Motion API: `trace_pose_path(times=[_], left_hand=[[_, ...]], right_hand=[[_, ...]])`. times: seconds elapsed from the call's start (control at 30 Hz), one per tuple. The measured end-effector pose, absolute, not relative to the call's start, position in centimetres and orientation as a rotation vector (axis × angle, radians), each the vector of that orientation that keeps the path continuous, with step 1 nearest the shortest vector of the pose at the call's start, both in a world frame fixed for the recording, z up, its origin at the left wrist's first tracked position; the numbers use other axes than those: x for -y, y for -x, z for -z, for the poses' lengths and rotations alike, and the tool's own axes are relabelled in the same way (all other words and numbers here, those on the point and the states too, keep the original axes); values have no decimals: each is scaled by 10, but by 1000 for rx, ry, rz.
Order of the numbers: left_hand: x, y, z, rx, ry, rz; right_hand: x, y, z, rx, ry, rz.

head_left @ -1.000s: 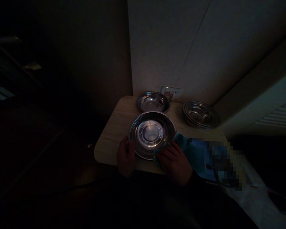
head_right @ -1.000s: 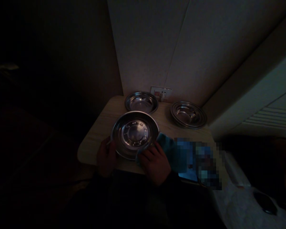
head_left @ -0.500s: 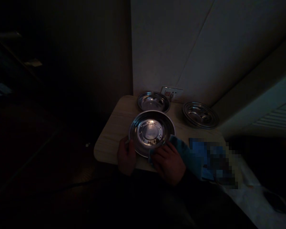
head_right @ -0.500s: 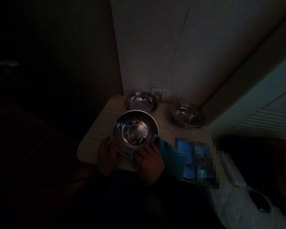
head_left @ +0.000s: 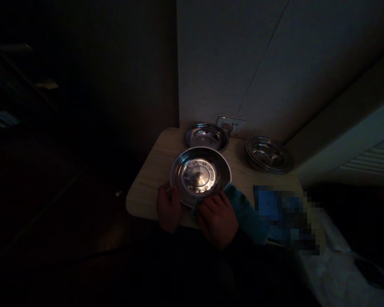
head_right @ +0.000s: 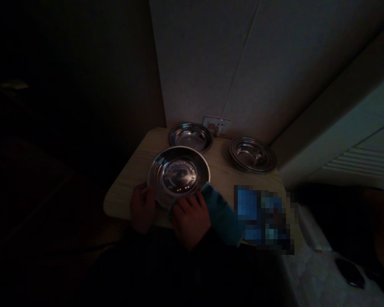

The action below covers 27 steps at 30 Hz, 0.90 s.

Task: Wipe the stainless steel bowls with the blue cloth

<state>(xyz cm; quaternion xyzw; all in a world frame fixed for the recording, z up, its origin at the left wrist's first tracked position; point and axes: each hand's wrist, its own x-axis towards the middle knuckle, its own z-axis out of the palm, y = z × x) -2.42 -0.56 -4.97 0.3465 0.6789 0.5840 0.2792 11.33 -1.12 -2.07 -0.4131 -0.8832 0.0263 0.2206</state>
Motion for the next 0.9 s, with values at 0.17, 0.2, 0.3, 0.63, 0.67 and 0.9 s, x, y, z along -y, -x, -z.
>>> trace_pose_path(times=[0.17, 0.2, 0.3, 0.63, 0.67, 0.9], left_hand=[[5, 27, 49, -1844, -947, -1538], [5, 27, 49, -1842, -947, -1536], [4, 26, 51, -1832, -950, -1541], [3, 30, 48, -1909, -915, -1521], [3, 30, 48, -1923, -906, -1515], [2, 27, 47, -1959, -954, -1534]], right_hand=[[10, -100, 25, 2423, 1118, -32], [11, -104, 26, 2421, 1102, -25], [12, -120, 26, 2409, 1082, -3], [8, -103, 23, 2451, 1106, -18], [7, -113, 21, 2467, 1088, -6], [7, -126, 20, 2503, 1101, -19]])
